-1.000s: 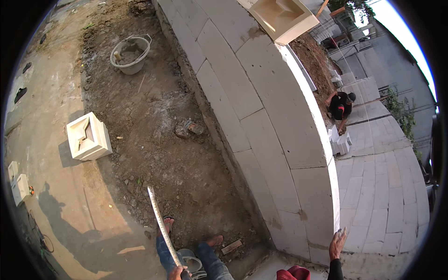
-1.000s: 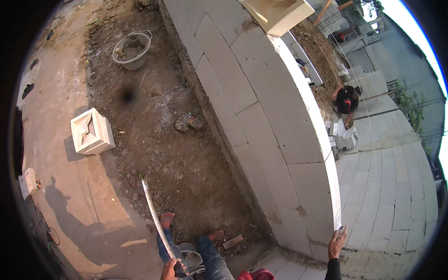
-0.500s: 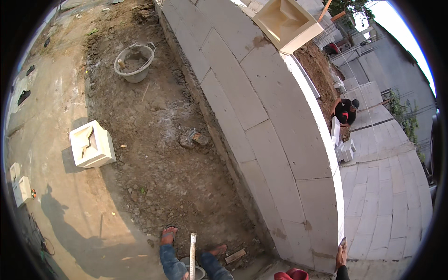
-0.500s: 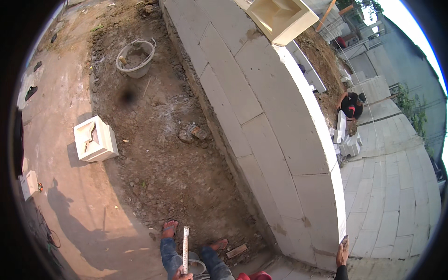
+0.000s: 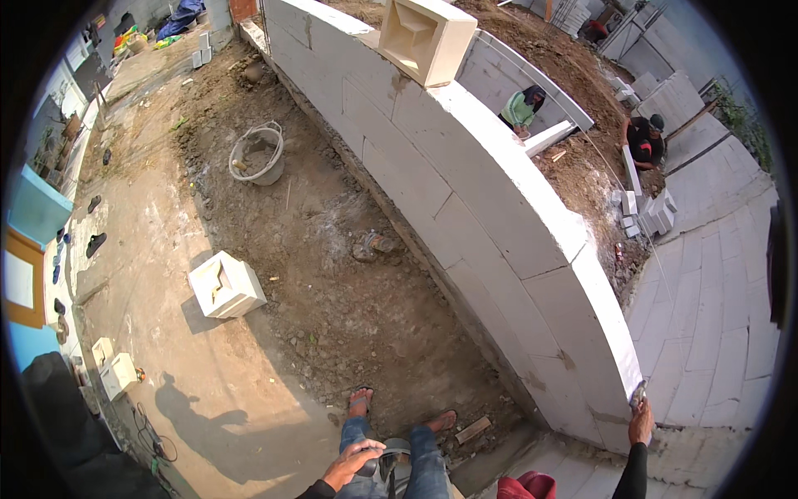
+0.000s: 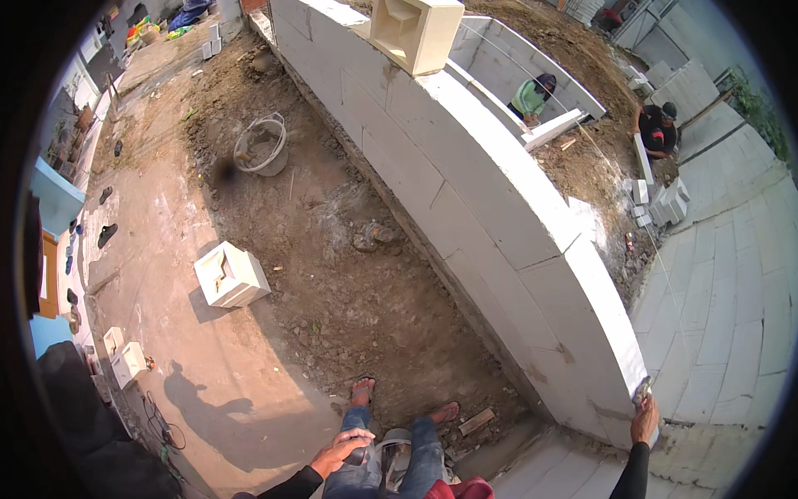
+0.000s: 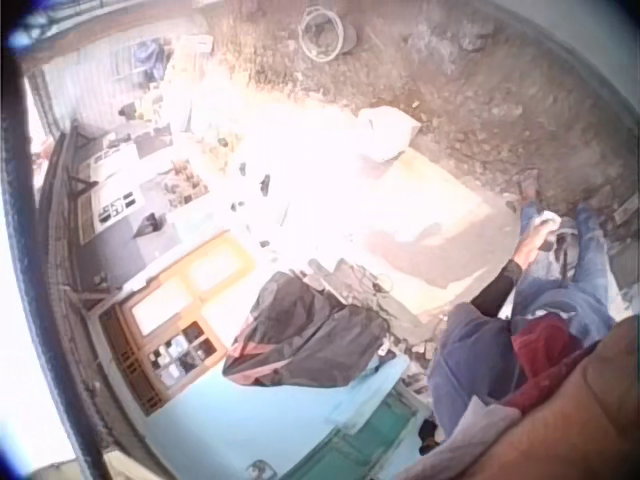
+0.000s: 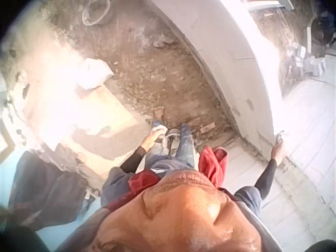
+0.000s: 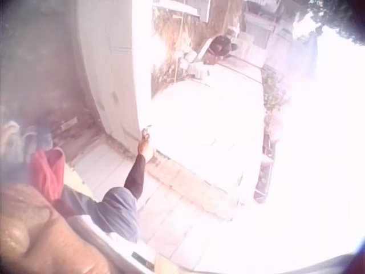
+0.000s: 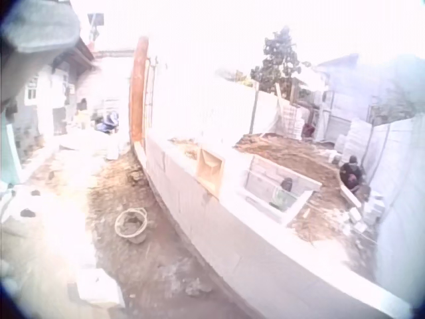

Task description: The person spreads mortar along a wall with a trowel, places a decorative concrete block onto the mortar, and secures it by tapping the top with a hammer. The person then uses a tape measure to check the alignment and dimensions along the wall.

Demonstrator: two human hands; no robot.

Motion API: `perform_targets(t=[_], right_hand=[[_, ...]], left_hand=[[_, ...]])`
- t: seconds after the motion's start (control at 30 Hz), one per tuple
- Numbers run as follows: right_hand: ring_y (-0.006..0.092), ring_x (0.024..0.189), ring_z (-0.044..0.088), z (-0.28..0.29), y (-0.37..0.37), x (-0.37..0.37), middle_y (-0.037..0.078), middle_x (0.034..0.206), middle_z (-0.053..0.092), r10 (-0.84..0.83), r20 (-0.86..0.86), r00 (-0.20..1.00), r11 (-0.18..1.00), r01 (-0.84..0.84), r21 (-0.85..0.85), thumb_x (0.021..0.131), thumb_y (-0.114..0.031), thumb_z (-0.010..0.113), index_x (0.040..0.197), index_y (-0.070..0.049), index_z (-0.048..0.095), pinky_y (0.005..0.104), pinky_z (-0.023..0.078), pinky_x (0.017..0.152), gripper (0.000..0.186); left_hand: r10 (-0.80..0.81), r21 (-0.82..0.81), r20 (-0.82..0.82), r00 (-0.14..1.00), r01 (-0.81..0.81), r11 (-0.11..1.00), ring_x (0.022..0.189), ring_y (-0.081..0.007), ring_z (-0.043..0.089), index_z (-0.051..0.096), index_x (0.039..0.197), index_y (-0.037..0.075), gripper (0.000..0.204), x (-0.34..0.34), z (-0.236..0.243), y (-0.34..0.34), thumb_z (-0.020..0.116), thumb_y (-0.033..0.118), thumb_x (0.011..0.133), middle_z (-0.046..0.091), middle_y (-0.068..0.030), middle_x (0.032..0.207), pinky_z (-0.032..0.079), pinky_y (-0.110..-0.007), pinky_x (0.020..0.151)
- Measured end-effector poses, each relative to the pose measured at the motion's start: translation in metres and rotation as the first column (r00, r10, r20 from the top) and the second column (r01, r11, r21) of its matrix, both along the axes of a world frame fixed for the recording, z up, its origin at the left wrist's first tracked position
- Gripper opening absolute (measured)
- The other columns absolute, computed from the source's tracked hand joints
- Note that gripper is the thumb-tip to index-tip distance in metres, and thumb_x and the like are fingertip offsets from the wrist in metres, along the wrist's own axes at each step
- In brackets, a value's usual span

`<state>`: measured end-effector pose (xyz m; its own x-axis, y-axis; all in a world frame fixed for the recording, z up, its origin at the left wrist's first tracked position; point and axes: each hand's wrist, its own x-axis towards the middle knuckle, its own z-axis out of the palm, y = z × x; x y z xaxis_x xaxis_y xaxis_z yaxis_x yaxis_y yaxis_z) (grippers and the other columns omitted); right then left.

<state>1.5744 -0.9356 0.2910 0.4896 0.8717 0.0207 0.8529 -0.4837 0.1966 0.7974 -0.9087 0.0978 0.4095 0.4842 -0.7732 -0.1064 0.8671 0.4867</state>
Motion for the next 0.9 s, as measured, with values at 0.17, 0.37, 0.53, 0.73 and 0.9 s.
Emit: perform_targets(t=[0.17, 0.37, 0.53, 0.73, 0.9], right_hand=[[0.0404, 0.088, 0.064, 0.04, 0.002, -0.103, 0.018, 0.095, 0.065, 0.063, 0.05, 0.997, 0.998, -0.065, 0.026, 0.103, -0.022, 0.053, 0.128, -0.006, 0.052, 0.0497, 0.049, 0.073, 0.03], [0.0423, 0.07, 0.063, 0.077, -0.051, -0.209, 0.019, 0.078, 0.065, -0.276, -0.461, 0.843, 0.94, 0.337, 0.053, 0.105, -0.04, 0.052, 0.103, -0.004, 0.055, 0.0513, 0.048, 0.062, 0.036], [0.0147, 0.062, 0.05, 0.169, -0.169, -0.219, 0.002, 0.072, 0.05, -0.494, -0.584, 0.644, 0.705, 0.69, 0.165, 0.107, -0.032, 0.048, 0.111, 0.001, 0.062, 0.0355, 0.044, 0.059, 0.036], [0.0354, 0.054, 0.057, 0.251, -0.161, -0.112, 0.018, 0.063, 0.055, -0.577, 0.328, 0.748, 0.806, 0.457, 0.377, 0.11, -0.034, 0.043, 0.116, -0.005, 0.058, 0.0445, 0.046, 0.054, 0.033], [0.0548, 0.088, 0.063, 0.231, -0.191, -0.019, 0.032, 0.093, 0.068, -0.696, 0.399, 0.597, 0.704, 0.677, 0.216, 0.109, -0.043, 0.04, 0.11, -0.003, 0.056, 0.0582, 0.049, 0.073, 0.043]], left_hand=[[0.116, -0.242, 0.195, 0.974, -0.067, 0.968, 0.071, -0.0195, 0.068, 0.064, 0.095, 0.007, 0.044, 0.076, 0.045, 0.076, 0.058, 0.05, 0.1, 0.063, -0.006, 0.082, 0.062, -0.04, 0.064], [-0.103, -0.097, 0.046, 0.994, 0.107, 0.99, 0.071, -0.0204, 0.066, 0.06, 0.104, 0.006, 0.04, 0.173, 0.05, 0.108, 0.059, 0.046, 0.1, 0.061, -0.0053, 0.081, 0.061, -0.039, 0.064], [-0.286, -0.121, 0.035, 0.958, 0.288, 0.95, 0.072, -0.021, 0.066, 0.062, 0.107, 0.007, 0.04, 0.197, 0.028, 0.071, 0.063, 0.045, 0.097, 0.061, -0.0051, 0.084, 0.059, -0.039, 0.067], [-0.342, -0.25, -0.067, 0.937, 0.316, 0.915, 0.071, -0.0196, 0.066, 0.064, 0.108, 0.011, 0.04, 0.184, -0.005, 0.06, 0.065, 0.048, 0.097, 0.062, -0.0027, 0.082, 0.059, -0.037, 0.065], [-0.387, -0.316, -0.152, 0.91, 0.326, 0.891, 0.073, -0.0194, 0.064, 0.063, 0.112, 0.01, 0.043, 0.179, -0.024, 0.049, 0.064, 0.05, 0.096, 0.059, -0.0036, 0.085, 0.058, -0.037, 0.067]])
